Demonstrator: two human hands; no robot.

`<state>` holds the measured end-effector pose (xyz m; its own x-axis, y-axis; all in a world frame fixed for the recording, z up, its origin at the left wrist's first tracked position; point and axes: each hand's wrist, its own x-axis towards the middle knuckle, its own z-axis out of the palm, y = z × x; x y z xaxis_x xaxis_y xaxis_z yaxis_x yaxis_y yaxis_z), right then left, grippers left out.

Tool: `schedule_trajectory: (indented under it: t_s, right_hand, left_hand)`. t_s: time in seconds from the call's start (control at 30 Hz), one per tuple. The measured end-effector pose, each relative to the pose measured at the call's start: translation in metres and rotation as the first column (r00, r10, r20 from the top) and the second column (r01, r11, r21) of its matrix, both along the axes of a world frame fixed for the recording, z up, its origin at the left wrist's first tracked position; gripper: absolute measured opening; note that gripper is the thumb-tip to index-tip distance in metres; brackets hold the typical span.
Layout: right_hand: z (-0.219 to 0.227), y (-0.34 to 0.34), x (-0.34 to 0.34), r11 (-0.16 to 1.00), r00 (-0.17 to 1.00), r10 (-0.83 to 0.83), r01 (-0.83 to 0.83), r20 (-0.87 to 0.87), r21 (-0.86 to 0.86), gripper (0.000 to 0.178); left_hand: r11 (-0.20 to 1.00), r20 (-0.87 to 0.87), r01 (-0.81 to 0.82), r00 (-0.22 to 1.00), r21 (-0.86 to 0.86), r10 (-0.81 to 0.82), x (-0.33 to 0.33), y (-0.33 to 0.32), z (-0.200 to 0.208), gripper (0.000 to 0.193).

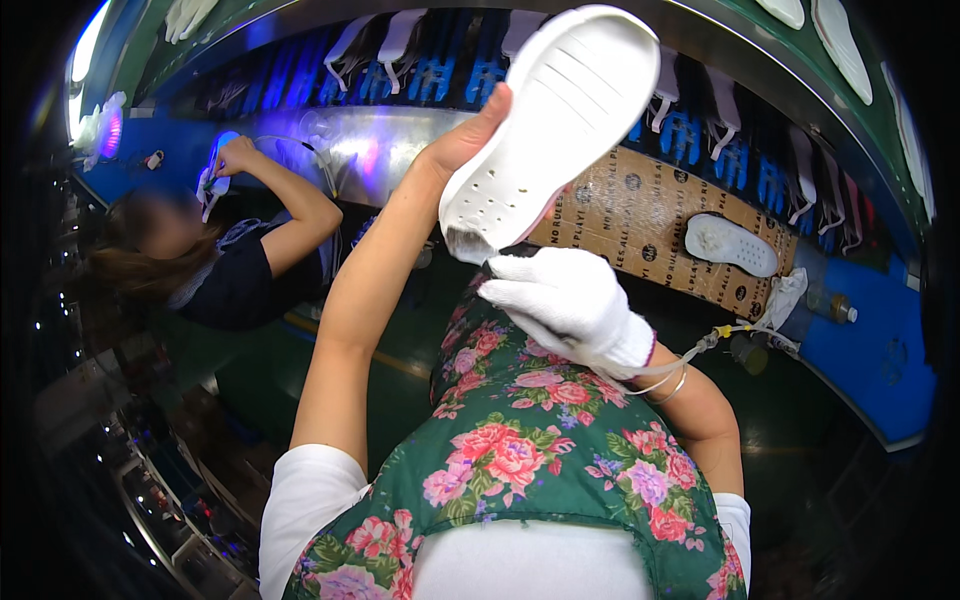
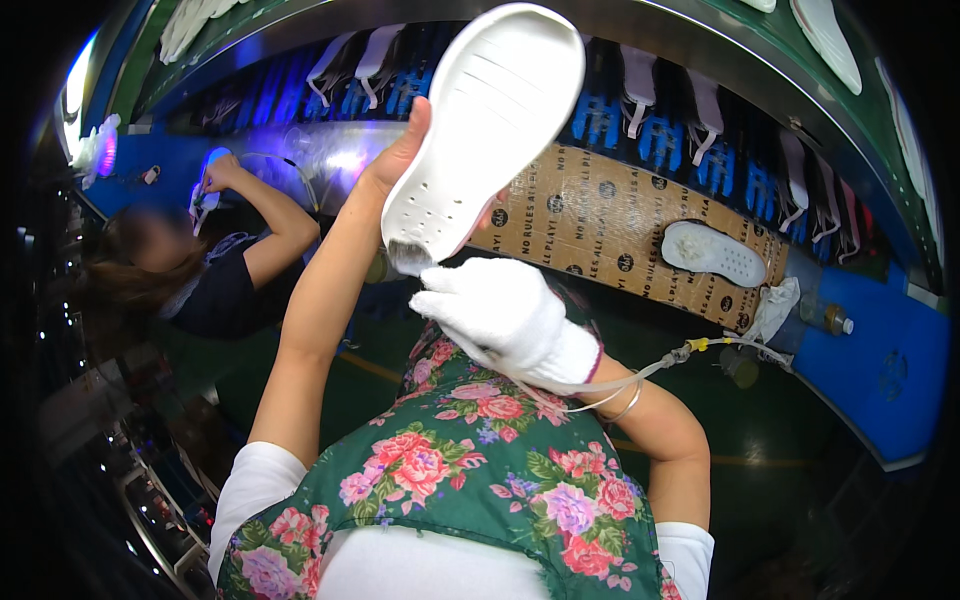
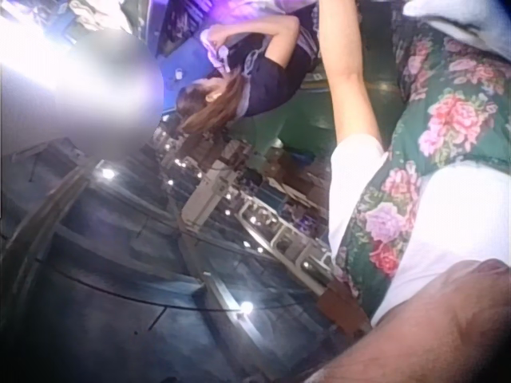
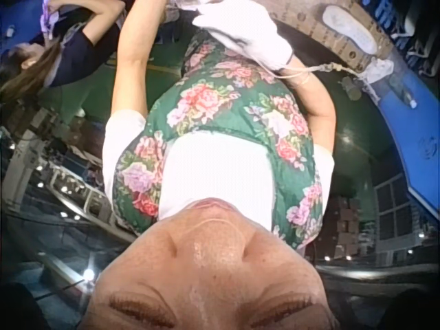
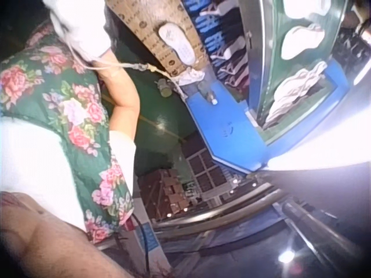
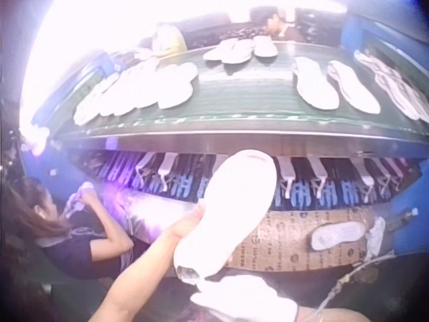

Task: The person takes shoe soles from an overhead conveyor rack and applies adhesive across them using a brush applicator tool.

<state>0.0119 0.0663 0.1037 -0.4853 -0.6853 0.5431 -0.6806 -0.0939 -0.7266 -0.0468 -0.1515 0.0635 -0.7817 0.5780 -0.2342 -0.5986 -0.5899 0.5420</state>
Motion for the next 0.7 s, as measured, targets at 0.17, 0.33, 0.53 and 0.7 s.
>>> schedule_trajectory:
  t_s: [0.17, 0.33, 0.53, 0.7]
  right_hand:
    - [0.003, 0.008, -0.014, 0.998, 0.994, -0.053, 0.054, 0.096, -0.011, 0.029]
    - [-0.007, 0.003, 0.000, 0.992, 0.996, -0.009, 0.020, -0.090, 0.124, 0.032]
    - [0.007, 0.007, -0.015, 1.000, 0.951, -0.008, 0.001, 0.309, 0.024, 0.022]
    - [-0.001, 0.007, -0.014, 0.999, 0.969, 0.048, -0.051, 0.243, 0.007, 0.024]
  left_hand:
    - [0.921, 0.076, 0.058, 0.997, -0.385, -0.031, -0.002, 0.000, 0.001, 0.082]
    - [0.536, 0.112, 0.256, 0.951, -0.804, -0.287, -0.018, 0.007, 0.018, 0.090]
    - [0.549, 0.156, 0.374, 0.902, -0.747, -0.403, -0.020, 0.009, 0.029, 0.093]
    - [0.255, 0.057, 0.243, 0.818, -0.936, -0.573, -0.027, 0.014, 0.034, 0.105]
